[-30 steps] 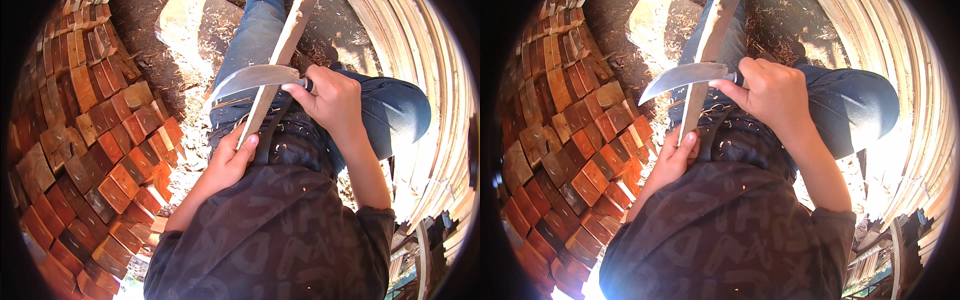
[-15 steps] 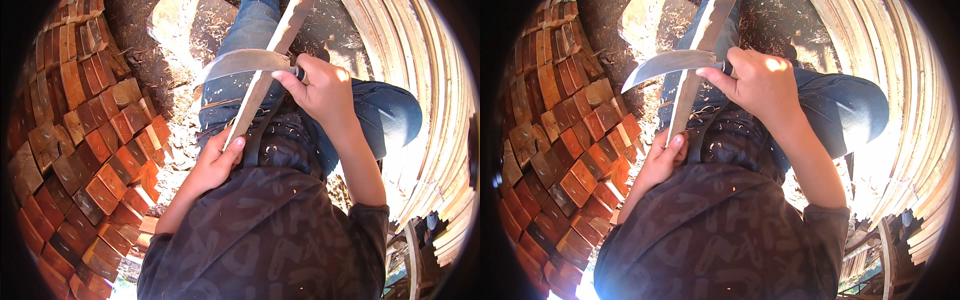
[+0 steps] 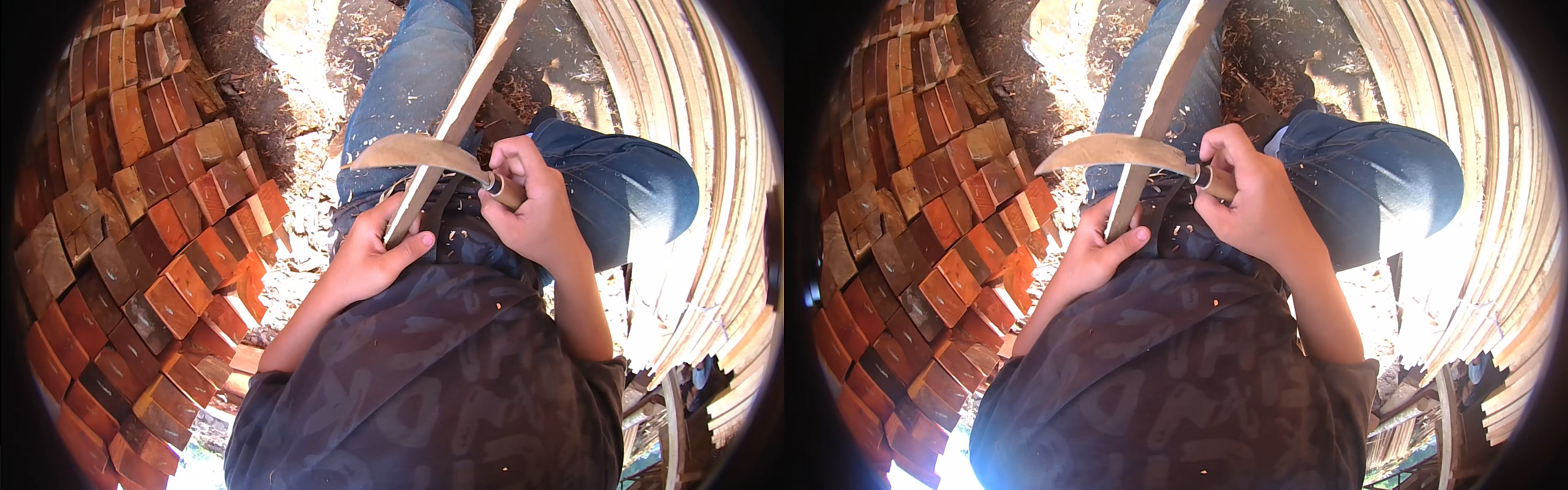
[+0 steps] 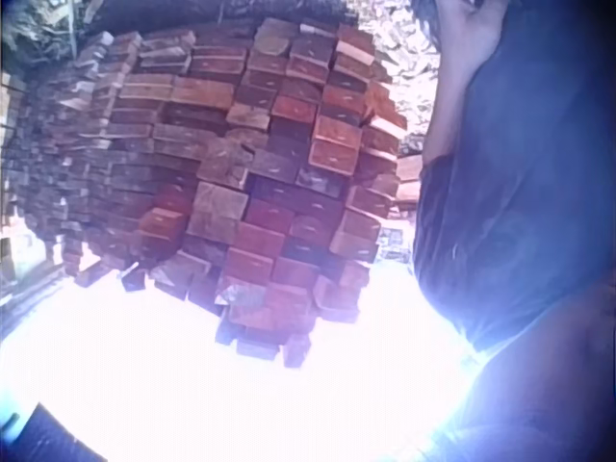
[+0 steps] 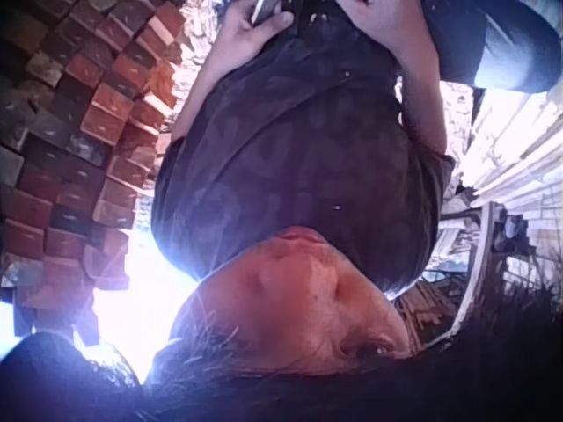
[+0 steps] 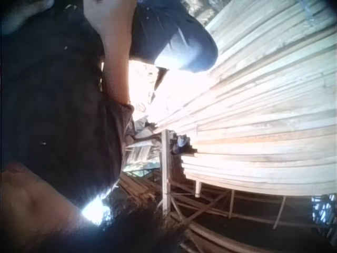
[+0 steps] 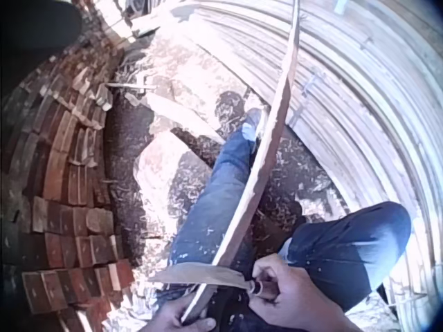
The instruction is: The person sits on the ground and uses a curved knife to shave thin strips from a long, thin piece of wood held between their legs. They repeatedly scrape the blade along the wood's surface to remove shavings.
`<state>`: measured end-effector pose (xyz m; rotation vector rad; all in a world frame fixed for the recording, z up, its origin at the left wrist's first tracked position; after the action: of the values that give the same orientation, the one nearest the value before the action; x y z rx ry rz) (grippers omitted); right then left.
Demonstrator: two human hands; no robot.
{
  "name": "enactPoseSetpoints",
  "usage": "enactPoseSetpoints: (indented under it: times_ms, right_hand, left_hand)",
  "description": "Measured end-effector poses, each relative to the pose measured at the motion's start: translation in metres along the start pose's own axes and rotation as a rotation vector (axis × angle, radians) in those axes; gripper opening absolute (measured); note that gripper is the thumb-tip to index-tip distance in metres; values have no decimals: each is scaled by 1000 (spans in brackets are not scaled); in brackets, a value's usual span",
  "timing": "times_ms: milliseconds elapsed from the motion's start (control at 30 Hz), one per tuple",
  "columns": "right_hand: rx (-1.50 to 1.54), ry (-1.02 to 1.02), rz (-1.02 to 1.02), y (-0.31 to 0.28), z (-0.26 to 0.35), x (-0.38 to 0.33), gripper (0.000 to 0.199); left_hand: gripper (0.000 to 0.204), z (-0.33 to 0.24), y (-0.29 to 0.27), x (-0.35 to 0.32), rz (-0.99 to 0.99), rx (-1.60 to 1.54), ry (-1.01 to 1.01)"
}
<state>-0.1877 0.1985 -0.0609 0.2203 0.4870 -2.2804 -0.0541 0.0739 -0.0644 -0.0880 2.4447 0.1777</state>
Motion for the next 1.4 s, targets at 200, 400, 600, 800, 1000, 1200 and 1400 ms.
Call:
enactPoseSetpoints:
  times_ms: [200, 400, 600, 800, 1000, 1200, 1400]
  right_hand:
    - [607, 218, -144, -43, -27, 4, 26]
    - [266, 184, 59, -43, -11, 0, 33]
    - [584, 231, -130, -34, -30, -6, 32]
    - [477, 248, -34, -33, -38, -19, 31]
    - [325, 87, -251, -55, -24, -10, 30]
    - [-138, -109, -188, -33, 6, -4, 17]
    - [-238, -207, -172, -17, 3, -10, 22]
  left_hand:
    - [26, 1, 7, -2, 86, -54, -58]
    - [25, 0, 6, -4, -17, -7, 37]
    - [50, 8, 9, -11, -65, -164, -57]
    - [38, 0, 6, -13, -119, -109, -135]
    - [35, 5, 6, -14, -133, -97, -136]
    - [27, 7, 1, -10, -111, -12, -54]
    - [35, -9, -3, -11, -222, 47, -105]
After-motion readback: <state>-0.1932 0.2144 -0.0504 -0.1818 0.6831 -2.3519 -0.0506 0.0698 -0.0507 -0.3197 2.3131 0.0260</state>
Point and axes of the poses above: each hand's wrist, its own x-axis towards the middle knuckle, its own y-axis out of the palm, z = x × y, the point moved 7 cm from there along x, towards the middle knuckle, and after that the axes turned 3 degrees about -x, right-handed, at the moved point
